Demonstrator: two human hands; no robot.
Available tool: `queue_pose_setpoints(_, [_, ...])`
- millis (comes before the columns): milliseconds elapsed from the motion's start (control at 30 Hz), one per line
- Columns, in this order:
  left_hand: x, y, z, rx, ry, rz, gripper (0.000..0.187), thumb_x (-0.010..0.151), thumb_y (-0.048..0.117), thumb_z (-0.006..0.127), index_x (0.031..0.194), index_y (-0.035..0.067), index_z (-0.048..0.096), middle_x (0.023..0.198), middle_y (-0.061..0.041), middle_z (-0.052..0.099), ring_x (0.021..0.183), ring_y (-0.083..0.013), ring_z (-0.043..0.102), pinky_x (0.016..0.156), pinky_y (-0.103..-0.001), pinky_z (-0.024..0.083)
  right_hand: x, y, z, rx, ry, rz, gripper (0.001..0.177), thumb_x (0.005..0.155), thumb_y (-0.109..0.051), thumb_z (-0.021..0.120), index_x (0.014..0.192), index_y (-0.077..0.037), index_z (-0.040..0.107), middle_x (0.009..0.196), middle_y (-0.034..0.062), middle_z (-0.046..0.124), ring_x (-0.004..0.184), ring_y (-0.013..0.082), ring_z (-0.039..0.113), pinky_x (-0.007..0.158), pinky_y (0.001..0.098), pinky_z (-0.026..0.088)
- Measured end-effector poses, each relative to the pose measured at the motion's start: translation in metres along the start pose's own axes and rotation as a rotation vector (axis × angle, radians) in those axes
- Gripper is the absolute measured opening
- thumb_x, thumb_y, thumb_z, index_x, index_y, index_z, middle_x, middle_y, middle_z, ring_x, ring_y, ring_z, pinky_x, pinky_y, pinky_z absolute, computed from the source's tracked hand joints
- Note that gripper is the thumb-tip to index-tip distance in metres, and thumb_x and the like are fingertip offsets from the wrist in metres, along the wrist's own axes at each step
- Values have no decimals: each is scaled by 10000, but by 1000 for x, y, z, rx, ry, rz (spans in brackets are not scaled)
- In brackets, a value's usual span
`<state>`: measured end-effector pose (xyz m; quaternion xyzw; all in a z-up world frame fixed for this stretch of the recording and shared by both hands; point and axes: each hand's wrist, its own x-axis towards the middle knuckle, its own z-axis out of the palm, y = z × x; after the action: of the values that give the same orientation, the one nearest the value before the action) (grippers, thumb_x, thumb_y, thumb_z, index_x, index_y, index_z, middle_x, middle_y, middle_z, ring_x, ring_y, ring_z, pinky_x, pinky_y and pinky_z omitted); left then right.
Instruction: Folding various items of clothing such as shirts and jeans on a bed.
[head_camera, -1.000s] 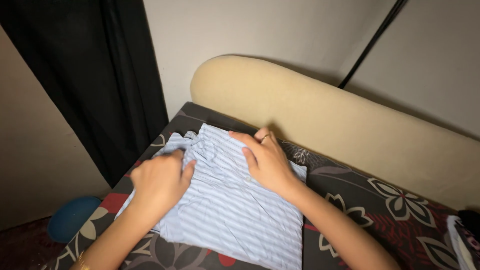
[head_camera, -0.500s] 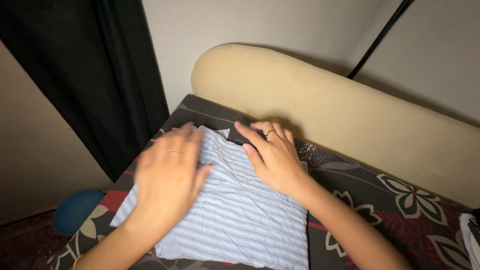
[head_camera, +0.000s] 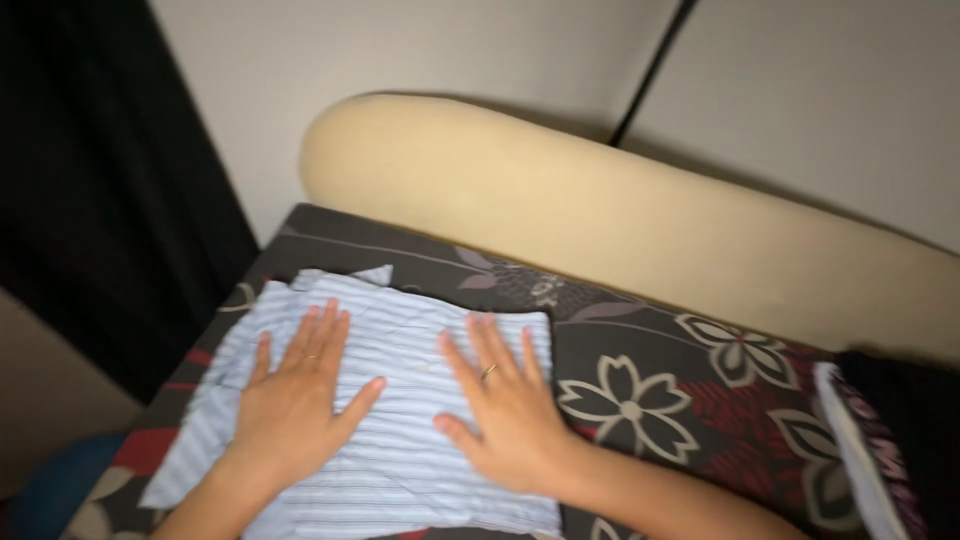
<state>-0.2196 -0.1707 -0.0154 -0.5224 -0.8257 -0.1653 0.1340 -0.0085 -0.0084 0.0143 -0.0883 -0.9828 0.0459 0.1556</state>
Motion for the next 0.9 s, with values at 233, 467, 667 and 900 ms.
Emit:
queue_pose_setpoints(233, [-2,5,-3,52,3,18,927,861,634,491,1540,18,352,1643,-152,295,1520,-312,255,1118,-615,181,-20,17,-23,243,186,77,747,992,-330,610,1589,-14,290,1633,326,192,1510,482,214,1184,581,168])
queue_pose_setpoints(467, [-29,37,-36,2,290,270,449,922,363,664,1319,154,683,1225,-67,667,1007,-269,630,915,-465,477,-52,64,-23,1173,151,873,804,843,-297,722,1535,-92,368,1316,129,593,1083,169,625,814,341,549])
queue_pose_setpoints(667, [-34,72,-64,-56,-226,25,490,828,439,657,1267,224,687,1118,-7,665,898,-190,696,661,-353,600,-42,31,-24,1302,-35,784,612,862,-197,747,1420,-27,562,1210,82,706,1026,149,634,839,326,497])
queue_pose_setpoints(900, [-39,77,-62,-140,-263,-25,571,891,468,624,1372,160,604,1205,-93,615,1030,-279,681,696,-427,593,-22,21,-38,1291,233,592,651,725,60,769,1330,-52,558,1228,72,693,1141,171,655,1012,346,536])
